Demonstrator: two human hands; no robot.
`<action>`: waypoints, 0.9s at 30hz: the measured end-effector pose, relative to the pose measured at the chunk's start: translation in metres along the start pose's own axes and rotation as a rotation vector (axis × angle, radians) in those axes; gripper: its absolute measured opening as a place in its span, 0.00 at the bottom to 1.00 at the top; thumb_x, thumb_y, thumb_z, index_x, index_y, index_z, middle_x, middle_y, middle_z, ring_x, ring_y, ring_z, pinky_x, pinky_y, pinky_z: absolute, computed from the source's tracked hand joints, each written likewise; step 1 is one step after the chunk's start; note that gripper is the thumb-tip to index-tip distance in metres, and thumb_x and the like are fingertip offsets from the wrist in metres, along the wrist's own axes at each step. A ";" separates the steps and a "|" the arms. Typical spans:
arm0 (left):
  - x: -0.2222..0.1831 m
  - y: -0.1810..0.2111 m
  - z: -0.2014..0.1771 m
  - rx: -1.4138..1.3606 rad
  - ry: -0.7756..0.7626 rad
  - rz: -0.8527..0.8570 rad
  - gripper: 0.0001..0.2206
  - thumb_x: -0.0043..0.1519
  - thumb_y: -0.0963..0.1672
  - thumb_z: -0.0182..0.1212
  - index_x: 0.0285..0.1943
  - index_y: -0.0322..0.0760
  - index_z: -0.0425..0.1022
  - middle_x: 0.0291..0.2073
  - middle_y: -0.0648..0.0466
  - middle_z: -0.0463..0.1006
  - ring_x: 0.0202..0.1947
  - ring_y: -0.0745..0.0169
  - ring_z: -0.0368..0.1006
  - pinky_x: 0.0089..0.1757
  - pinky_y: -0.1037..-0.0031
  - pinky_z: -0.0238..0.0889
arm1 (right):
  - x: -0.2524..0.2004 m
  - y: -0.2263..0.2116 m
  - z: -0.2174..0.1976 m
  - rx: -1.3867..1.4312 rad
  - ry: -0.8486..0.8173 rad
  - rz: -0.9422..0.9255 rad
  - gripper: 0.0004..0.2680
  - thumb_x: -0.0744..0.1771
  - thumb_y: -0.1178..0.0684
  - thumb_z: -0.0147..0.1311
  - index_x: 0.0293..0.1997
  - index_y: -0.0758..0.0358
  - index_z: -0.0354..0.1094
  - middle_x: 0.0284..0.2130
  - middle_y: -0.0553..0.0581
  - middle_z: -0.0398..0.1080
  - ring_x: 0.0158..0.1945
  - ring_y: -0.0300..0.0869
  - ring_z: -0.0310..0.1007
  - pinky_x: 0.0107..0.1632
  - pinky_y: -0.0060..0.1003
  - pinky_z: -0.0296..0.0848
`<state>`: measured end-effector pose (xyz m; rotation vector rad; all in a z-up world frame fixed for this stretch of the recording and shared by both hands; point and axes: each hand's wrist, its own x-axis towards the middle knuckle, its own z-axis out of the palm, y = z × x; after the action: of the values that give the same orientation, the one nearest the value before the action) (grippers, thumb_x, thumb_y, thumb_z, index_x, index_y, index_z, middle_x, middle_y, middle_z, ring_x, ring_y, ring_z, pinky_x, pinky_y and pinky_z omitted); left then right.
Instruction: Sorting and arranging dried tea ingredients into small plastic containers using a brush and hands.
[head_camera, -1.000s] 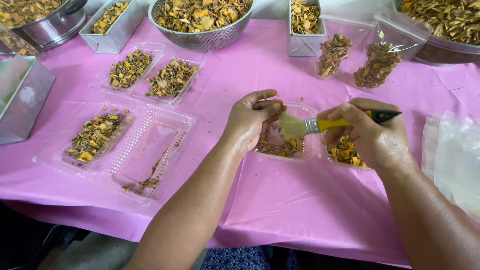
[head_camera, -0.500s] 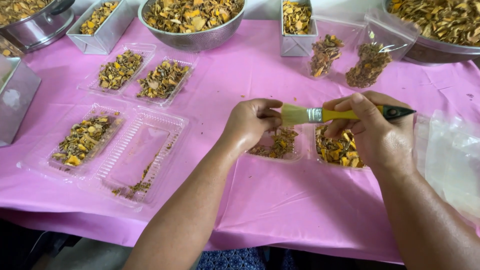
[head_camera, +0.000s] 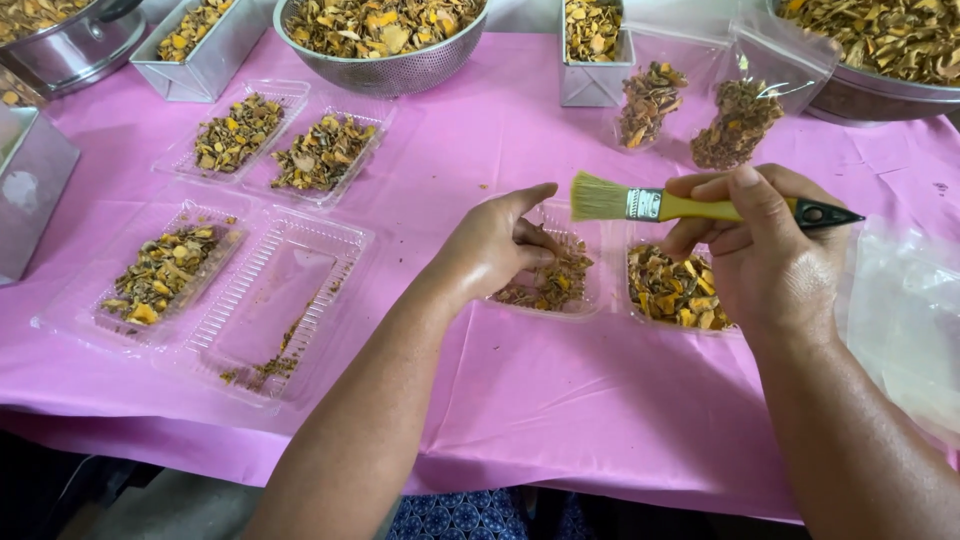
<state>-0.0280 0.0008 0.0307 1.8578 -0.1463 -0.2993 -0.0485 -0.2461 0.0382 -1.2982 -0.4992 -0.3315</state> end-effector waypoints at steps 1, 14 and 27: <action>-0.002 0.005 -0.002 0.035 0.015 -0.022 0.38 0.58 0.34 0.65 0.78 0.52 0.58 0.38 0.53 0.85 0.34 0.65 0.81 0.25 0.75 0.76 | 0.000 -0.001 0.001 0.008 0.004 -0.030 0.10 0.73 0.52 0.50 0.40 0.69 0.73 0.41 0.69 0.76 0.26 0.52 0.79 0.29 0.37 0.83; 0.001 0.000 -0.004 -0.097 0.058 -0.029 0.23 0.59 0.34 0.61 0.65 0.35 0.73 0.41 0.46 0.83 0.34 0.49 0.83 0.28 0.63 0.83 | 0.000 -0.004 0.004 0.023 -0.129 0.025 0.08 0.72 0.55 0.52 0.41 0.71 0.73 0.40 0.71 0.77 0.23 0.49 0.78 0.25 0.35 0.82; 0.030 -0.032 -0.006 -0.622 0.239 0.160 0.15 0.55 0.32 0.67 0.51 0.25 0.79 0.35 0.41 0.84 0.35 0.57 0.81 0.41 0.69 0.81 | -0.007 0.005 0.019 0.031 -0.121 0.074 0.09 0.72 0.56 0.49 0.39 0.72 0.73 0.40 0.71 0.77 0.24 0.53 0.78 0.26 0.40 0.82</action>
<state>0.0007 0.0080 -0.0019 1.2421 -0.0295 -0.0014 -0.0553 -0.2268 0.0340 -1.3082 -0.5545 -0.1839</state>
